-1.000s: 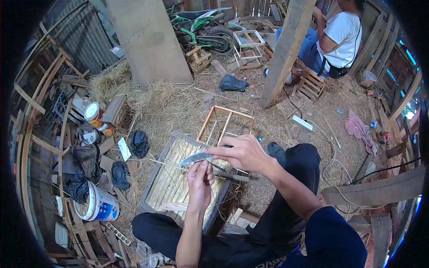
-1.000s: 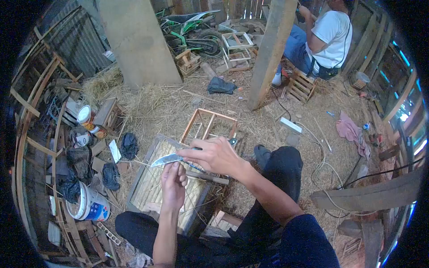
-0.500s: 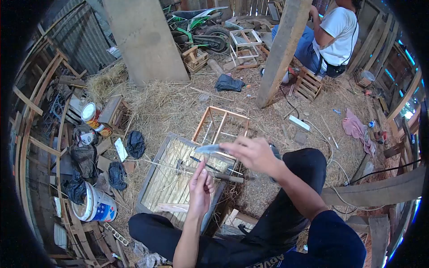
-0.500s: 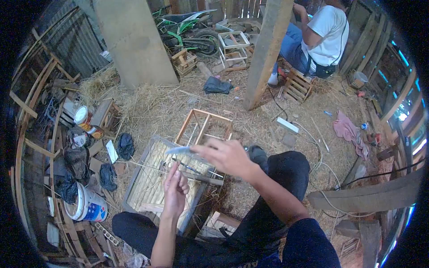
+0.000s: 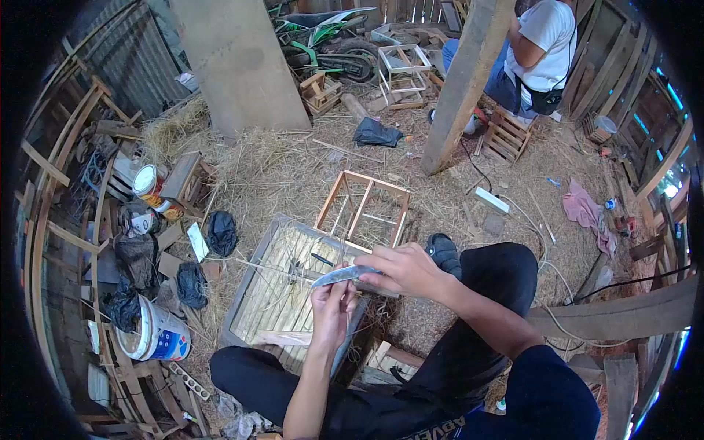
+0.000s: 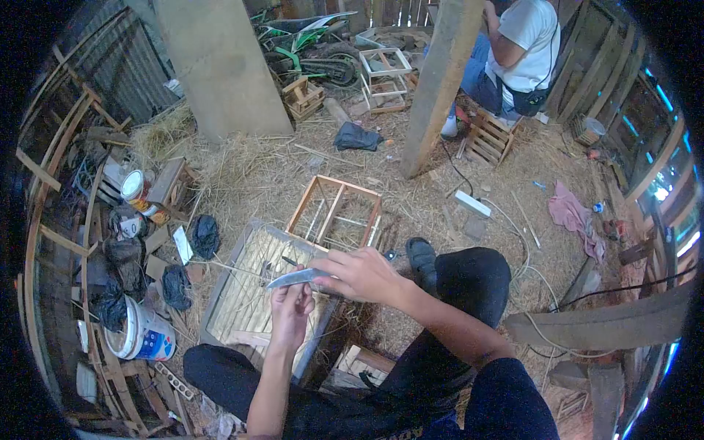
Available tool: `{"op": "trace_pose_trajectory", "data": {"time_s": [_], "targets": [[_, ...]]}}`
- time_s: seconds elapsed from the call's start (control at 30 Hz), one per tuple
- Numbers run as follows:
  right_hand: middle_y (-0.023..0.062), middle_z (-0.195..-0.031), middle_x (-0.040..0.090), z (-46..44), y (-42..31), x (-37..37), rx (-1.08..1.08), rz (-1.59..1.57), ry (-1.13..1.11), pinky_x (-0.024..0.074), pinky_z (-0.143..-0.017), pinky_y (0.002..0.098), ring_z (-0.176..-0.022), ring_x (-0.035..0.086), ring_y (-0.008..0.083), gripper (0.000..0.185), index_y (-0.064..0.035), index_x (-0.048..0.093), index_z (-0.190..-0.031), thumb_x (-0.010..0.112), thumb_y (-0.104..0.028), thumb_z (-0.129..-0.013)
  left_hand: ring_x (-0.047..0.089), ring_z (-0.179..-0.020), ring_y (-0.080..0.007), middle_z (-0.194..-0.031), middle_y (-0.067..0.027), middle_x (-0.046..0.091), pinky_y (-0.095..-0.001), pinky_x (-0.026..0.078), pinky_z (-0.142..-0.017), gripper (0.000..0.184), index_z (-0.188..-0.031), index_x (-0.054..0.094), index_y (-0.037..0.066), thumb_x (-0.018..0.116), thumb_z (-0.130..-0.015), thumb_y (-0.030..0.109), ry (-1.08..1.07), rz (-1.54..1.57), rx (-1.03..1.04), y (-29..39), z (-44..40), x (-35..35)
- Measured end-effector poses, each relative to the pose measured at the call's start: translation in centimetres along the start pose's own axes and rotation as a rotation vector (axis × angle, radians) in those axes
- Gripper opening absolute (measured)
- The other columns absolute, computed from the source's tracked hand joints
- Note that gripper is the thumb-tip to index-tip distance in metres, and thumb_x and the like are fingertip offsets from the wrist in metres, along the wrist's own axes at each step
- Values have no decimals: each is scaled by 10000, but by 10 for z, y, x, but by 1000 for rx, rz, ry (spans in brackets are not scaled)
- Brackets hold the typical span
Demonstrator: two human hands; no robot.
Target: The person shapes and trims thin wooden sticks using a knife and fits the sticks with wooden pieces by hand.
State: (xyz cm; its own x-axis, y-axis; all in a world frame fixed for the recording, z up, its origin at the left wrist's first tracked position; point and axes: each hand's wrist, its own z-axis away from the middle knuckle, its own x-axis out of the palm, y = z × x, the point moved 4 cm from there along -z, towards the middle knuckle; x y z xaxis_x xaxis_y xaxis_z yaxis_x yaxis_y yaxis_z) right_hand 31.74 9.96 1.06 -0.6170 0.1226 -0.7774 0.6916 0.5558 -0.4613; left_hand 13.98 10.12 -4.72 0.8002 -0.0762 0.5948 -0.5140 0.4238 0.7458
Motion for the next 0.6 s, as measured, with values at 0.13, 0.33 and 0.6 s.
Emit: {"op": "trace_pose_trajectory", "data": {"time_s": [0.13, 0.33, 0.6], "targets": [[64, -890, 640, 2, 0, 6, 63, -18, -61, 519, -580, 391, -714, 671, 288, 317, -168, 659, -1194, 620, -385, -967, 462, -609, -28, -853, -16, 633, -186, 332, -494, 352, -1346, 587, 19, 622, -1008, 110, -19, 9, -27, -4, 0, -5], [59, -835, 623, 2, -5, 13, -16, -135, 22, 506, -560, 394, -691, 661, 274, 328, -157, 685, -1171, 651, -392, -943, 456, -601, -26, -870, -20, 653, -187, 316, -490, 383, -1345, 591, 3, 657, -979, 95, -17, 15, -29, -12, 3, -10], [48, -770, 590, -13, -3, -4, -101, -84, 63, 453, -526, 362, -626, 614, 259, 312, -132, 709, -1120, 744, -303, -861, 445, -604, -11, -840, 8, 647, -169, 277, -504, 388, -1346, 593, -3, 655, -980, 108, -34, -26, 32, 2, 4, 3]]}}
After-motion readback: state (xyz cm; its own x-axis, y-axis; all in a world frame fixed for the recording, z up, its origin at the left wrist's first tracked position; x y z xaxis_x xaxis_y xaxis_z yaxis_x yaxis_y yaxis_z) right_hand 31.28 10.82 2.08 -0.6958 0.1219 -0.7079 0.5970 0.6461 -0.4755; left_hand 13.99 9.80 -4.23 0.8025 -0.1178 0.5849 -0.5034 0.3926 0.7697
